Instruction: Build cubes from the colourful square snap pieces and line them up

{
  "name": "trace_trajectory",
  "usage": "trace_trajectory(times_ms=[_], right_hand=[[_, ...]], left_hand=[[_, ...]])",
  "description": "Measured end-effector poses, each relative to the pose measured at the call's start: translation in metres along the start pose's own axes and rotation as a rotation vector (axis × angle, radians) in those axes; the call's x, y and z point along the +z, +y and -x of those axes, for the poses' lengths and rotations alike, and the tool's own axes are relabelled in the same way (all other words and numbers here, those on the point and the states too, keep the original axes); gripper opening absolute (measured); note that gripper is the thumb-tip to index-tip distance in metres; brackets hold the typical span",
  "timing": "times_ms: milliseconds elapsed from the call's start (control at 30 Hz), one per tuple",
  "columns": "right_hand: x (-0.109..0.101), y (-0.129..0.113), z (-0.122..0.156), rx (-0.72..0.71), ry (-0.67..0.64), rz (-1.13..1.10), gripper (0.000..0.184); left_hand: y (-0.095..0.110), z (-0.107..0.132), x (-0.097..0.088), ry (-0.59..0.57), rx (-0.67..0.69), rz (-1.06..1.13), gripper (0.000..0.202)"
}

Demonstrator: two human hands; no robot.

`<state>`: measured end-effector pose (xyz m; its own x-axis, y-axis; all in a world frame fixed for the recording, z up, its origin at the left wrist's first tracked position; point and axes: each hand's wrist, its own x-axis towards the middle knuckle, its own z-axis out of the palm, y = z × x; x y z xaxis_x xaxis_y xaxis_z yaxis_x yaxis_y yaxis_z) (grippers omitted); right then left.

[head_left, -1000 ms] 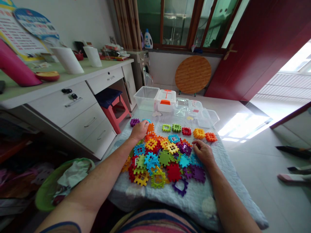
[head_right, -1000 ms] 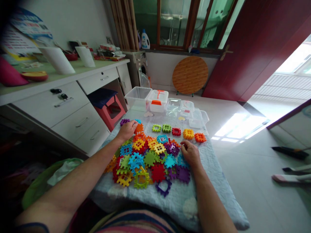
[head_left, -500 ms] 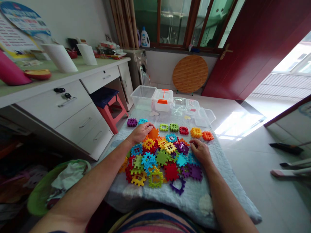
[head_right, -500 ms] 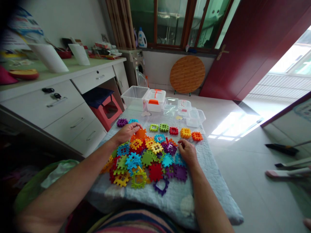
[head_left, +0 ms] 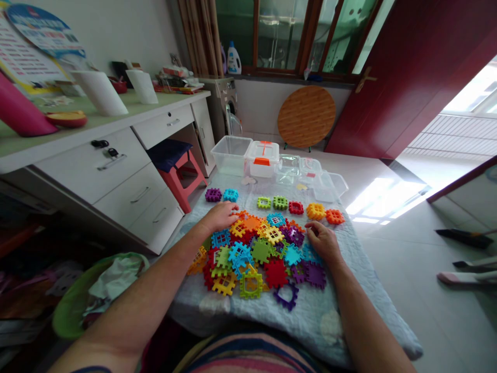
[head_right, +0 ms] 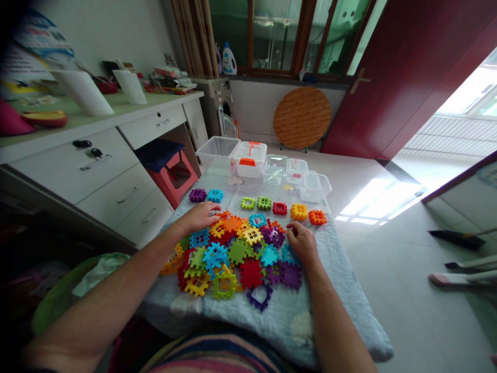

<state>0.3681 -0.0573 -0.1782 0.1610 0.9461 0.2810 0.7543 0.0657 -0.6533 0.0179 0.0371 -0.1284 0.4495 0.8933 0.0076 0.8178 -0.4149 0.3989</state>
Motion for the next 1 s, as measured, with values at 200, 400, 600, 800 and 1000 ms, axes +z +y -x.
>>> trace_trajectory(times_ms=[200, 400, 600, 800, 1000], right_hand=[[-0.001, -0.001, 0.000, 0.005, -0.012, -0.002, 0.030], [-0.001, -0.002, 0.000, 0.005, -0.011, -0.005, 0.030], [-0.002, -0.004, -0.001, 0.006, -0.011, -0.011, 0.030], [-0.002, -0.003, -0.001, 0.006, -0.005, -0.012, 0.029], [-0.001, -0.002, -0.001, 0.004, -0.015, -0.001, 0.029]], left_hand=[[0.005, -0.005, 0.002, -0.043, 0.016, -0.037, 0.027], [0.010, -0.019, 0.007, -0.069, -0.021, 0.015, 0.015], [0.008, -0.026, 0.016, -0.022, -0.111, 0.107, 0.016], [0.013, -0.017, 0.003, 0.088, -0.112, 0.234, 0.017], [0.035, 0.013, -0.008, 0.249, 0.090, 0.247, 0.009]])
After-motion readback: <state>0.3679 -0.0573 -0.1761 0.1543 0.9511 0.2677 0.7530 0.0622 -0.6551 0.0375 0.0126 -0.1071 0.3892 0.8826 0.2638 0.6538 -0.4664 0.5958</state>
